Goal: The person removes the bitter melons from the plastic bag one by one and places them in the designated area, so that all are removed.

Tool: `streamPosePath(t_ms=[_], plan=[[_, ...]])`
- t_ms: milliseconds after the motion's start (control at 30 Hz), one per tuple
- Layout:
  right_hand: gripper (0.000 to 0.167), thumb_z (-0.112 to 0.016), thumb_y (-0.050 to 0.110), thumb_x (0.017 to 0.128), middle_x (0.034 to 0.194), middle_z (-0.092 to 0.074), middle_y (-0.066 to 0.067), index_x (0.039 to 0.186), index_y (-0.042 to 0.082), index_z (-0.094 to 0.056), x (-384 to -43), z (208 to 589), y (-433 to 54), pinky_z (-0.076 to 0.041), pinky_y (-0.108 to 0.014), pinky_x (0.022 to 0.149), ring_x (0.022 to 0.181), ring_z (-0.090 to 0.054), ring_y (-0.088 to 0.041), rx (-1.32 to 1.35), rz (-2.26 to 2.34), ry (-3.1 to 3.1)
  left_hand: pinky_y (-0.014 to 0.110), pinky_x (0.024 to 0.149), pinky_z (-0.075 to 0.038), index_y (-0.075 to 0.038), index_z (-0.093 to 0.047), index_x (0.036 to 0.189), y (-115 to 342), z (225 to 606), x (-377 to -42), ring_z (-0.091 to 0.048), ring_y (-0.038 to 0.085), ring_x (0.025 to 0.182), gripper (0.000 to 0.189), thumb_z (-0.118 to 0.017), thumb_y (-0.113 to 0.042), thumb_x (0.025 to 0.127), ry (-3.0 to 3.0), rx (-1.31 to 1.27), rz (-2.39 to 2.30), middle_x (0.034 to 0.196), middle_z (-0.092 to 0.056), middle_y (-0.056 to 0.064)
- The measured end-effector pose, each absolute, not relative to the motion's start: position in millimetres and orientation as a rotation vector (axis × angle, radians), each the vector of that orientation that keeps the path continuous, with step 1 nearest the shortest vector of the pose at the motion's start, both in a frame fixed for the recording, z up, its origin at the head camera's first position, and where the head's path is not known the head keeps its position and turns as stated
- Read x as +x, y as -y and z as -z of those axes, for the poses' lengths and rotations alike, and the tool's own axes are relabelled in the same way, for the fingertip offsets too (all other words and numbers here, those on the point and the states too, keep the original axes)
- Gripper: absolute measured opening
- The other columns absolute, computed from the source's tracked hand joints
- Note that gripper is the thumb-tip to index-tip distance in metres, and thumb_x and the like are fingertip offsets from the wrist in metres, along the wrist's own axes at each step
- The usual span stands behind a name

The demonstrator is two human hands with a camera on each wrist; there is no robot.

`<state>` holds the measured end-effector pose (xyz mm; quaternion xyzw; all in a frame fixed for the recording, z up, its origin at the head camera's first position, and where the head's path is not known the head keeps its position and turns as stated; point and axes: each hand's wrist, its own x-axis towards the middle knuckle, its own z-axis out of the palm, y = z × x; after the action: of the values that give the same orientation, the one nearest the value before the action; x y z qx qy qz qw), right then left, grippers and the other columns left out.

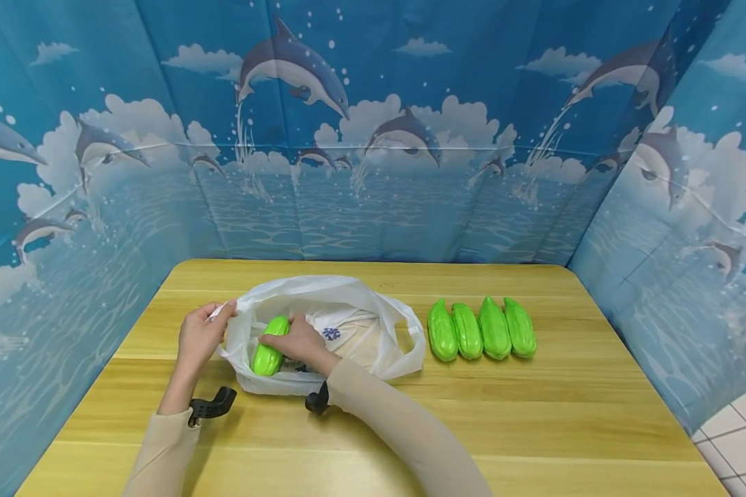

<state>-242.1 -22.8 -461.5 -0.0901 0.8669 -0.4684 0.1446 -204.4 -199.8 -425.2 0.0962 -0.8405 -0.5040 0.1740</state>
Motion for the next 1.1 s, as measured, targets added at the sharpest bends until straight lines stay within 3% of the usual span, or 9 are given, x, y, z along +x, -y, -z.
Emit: streamPosePath(t_ms=[367,567,900,1100], plan=[[0.068,-0.073,0.043,0.079,0.090,-0.055,-0.009,0.121,-0.004,-0.046,-242,458,15,-0.051,-0.032,0.056,0.066,-0.061,-0.023,-0.266,1.482,-2.417,0.026,0.046,-0.037,-0.004,-0.069,0.086,201,425,-205,-0.047,0.014,0.051,0.049,-0.058,-0.052,0.089,2.393,0.269,1.400,0.058,-0.049,0.000],[0.067,-0.073,0.046,0.078,0.088,-0.056,-0.007,0.118,-0.001,-0.047,-244,458,9,-0.049,-0.032,0.057,0.065,-0.059,-0.021,-0.262,1.464,-2.436,0.027,0.047,-0.033,-0.005,-0.070,0.084,202,425,-204,-0.043,0.018,0.053,0.048,-0.059,-0.052,0.089,2.384,0.269,1.368,0.056,-0.046,0.000],[0.067,-0.073,0.042,0.080,0.098,-0.057,-0.010,0.123,0.000,-0.045,-239,445,-4,-0.053,-0.038,0.068,0.074,-0.062,-0.018,-0.209,1.536,-2.365,0.028,0.050,-0.035,-0.006,-0.070,0.085,203,425,-204,-0.045,0.020,0.058,0.048,-0.060,-0.053,0.088,2.380,0.262,1.374,0.063,-0.054,0.004],[0.068,-0.073,0.043,0.080,0.092,-0.060,-0.008,0.126,0.001,-0.045,-235,436,-17,-0.053,-0.042,0.068,0.072,-0.062,-0.019,-0.262,1.542,-2.335,0.029,0.053,-0.036,-0.006,-0.070,0.087,203,425,-205,-0.047,0.020,0.062,0.050,-0.060,-0.054,0.088,2.391,0.263,1.361,0.070,-0.059,0.006]])
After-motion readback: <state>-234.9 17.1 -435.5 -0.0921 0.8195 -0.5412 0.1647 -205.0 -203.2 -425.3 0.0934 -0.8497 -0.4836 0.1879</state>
